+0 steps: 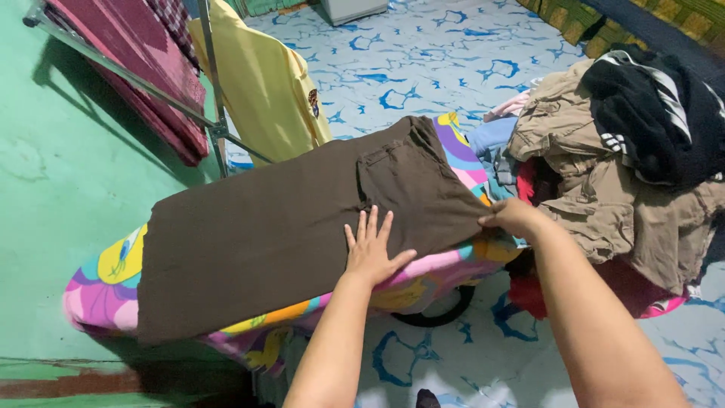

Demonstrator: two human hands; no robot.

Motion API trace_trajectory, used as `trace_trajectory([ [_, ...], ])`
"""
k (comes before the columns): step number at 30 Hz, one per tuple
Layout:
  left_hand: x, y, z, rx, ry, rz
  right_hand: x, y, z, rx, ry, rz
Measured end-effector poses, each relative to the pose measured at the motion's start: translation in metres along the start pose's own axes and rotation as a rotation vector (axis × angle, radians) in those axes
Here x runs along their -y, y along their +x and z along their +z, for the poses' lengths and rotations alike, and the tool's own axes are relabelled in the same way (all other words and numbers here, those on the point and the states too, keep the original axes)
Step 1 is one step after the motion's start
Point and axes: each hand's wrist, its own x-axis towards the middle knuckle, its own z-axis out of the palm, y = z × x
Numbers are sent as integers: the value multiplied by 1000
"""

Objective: Folding a brown t-shirt on an ironing board.

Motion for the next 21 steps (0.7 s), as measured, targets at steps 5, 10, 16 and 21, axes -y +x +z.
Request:
trace_trajectory([
  [5, -4, -3, -11, 155, 110, 51, 51, -38, -16, 9, 614, 136],
  [10, 3, -7, 12, 113, 175, 69, 8, -22, 4, -51, 864, -223],
  [16, 2, -11, 12, 164, 219, 100, -58, 13, 47, -396, 673, -309],
  [21, 7, -1, 17, -5, 7, 132, 10, -20, 46, -533, 879, -374],
])
